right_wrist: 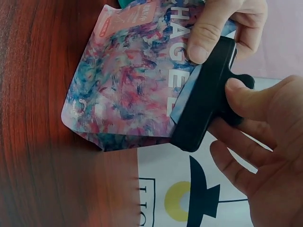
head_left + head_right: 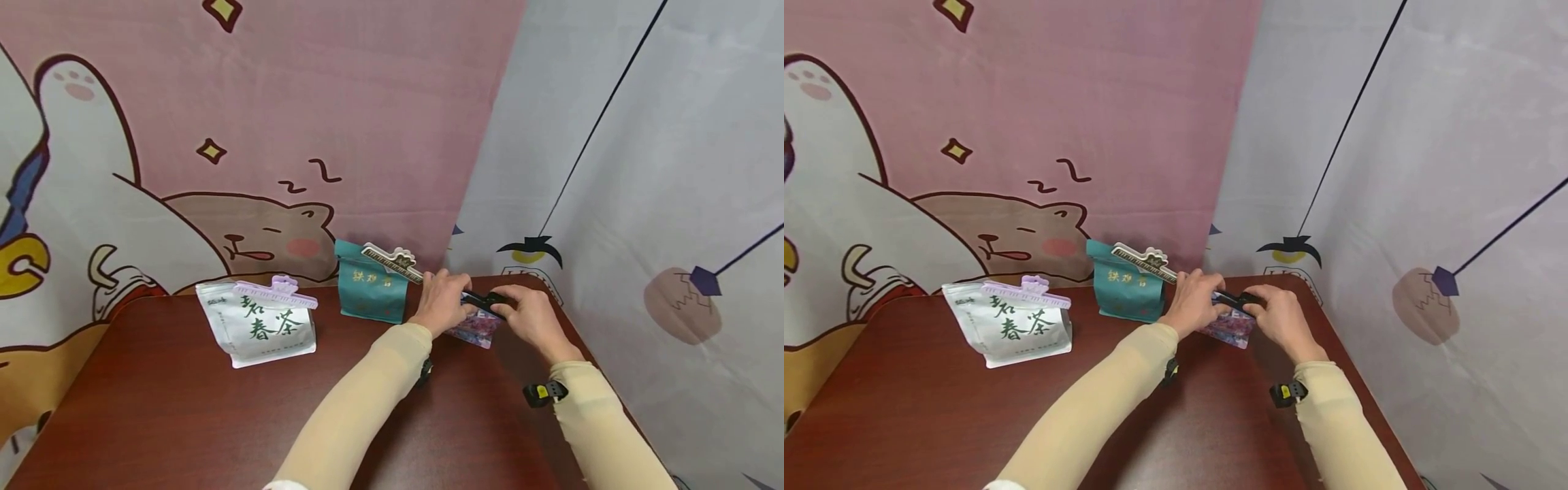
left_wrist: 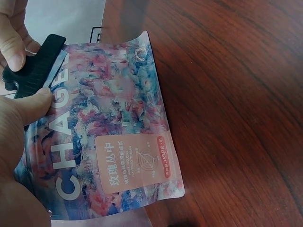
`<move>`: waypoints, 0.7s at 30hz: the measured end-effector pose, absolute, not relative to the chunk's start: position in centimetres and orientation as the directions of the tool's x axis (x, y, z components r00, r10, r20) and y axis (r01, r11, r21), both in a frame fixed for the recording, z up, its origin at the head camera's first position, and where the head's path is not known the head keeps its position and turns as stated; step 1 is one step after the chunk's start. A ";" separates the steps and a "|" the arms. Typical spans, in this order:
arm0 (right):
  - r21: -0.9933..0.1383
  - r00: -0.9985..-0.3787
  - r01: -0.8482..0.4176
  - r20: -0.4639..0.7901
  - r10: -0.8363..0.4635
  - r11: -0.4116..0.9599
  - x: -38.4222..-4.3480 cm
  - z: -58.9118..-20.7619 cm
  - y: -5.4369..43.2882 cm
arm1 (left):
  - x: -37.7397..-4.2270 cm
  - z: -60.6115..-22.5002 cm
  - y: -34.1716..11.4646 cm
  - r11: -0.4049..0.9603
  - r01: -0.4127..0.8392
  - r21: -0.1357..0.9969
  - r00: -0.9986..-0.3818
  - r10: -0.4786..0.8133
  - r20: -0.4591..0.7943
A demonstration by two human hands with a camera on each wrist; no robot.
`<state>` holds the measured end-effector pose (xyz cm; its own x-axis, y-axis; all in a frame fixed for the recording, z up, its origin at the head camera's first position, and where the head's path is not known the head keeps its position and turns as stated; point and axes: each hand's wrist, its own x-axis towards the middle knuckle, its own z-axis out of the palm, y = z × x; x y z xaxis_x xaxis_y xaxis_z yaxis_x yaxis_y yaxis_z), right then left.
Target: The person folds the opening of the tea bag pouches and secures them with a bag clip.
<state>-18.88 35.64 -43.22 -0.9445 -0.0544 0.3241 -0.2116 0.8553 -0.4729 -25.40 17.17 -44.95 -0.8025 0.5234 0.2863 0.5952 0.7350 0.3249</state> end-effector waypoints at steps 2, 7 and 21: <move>-0.480 -0.944 -0.213 0.324 -0.054 0.851 -18.8 -43.2 35.7 | -25.4 -44.9 17.1 0.732 0.598 0.325 -0.800 0.525 0.289; -0.476 -0.942 -0.226 0.328 -0.067 0.850 -18.6 -43.2 35.7 | -25.3 -44.8 17.0 0.730 0.603 0.322 -0.797 0.530 0.291; -0.455 -0.945 -0.221 0.318 -0.074 0.863 -18.7 -43.0 35.6 | -25.0 -44.0 16.3 0.726 0.618 0.302 -0.784 0.540 0.306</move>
<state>-18.68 35.59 -42.98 -0.9451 -0.0741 0.3183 -0.2209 0.8627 -0.4550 -25.02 16.35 -43.98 -0.7842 0.5399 0.3057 0.6177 0.7260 0.3023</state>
